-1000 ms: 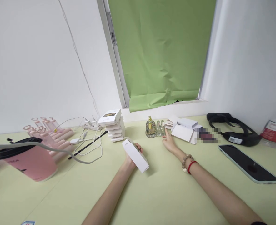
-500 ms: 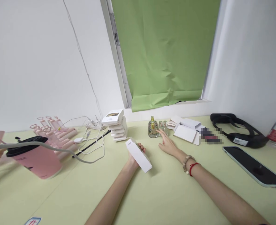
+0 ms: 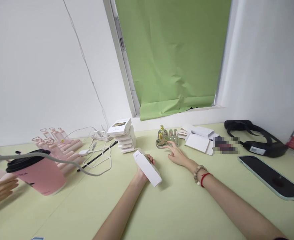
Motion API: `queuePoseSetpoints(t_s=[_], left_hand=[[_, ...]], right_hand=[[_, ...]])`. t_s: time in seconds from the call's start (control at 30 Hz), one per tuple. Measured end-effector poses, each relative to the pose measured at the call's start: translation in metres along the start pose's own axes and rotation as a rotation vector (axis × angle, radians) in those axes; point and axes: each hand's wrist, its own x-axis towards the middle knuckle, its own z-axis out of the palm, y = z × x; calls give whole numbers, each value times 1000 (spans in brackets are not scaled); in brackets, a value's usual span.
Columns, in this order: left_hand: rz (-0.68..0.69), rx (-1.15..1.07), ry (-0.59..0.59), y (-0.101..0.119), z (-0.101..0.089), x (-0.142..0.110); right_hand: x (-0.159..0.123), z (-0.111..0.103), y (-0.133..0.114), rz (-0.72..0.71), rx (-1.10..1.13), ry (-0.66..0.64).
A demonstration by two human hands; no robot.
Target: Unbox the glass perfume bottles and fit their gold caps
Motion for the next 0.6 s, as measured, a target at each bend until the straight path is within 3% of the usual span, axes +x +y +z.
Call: queuePoseSetpoints(t_s=[0.3, 0.4, 0.6], left_hand=[[-22, 35, -18, 3, 1, -2], [-10, 37, -15, 3, 0, -1], [26, 45, 8, -2, 0, 2]], right_hand=[[3, 4, 3, -27, 121, 0], [3, 4, 1, -61, 72, -14], [3, 11, -25, -89, -60, -125]])
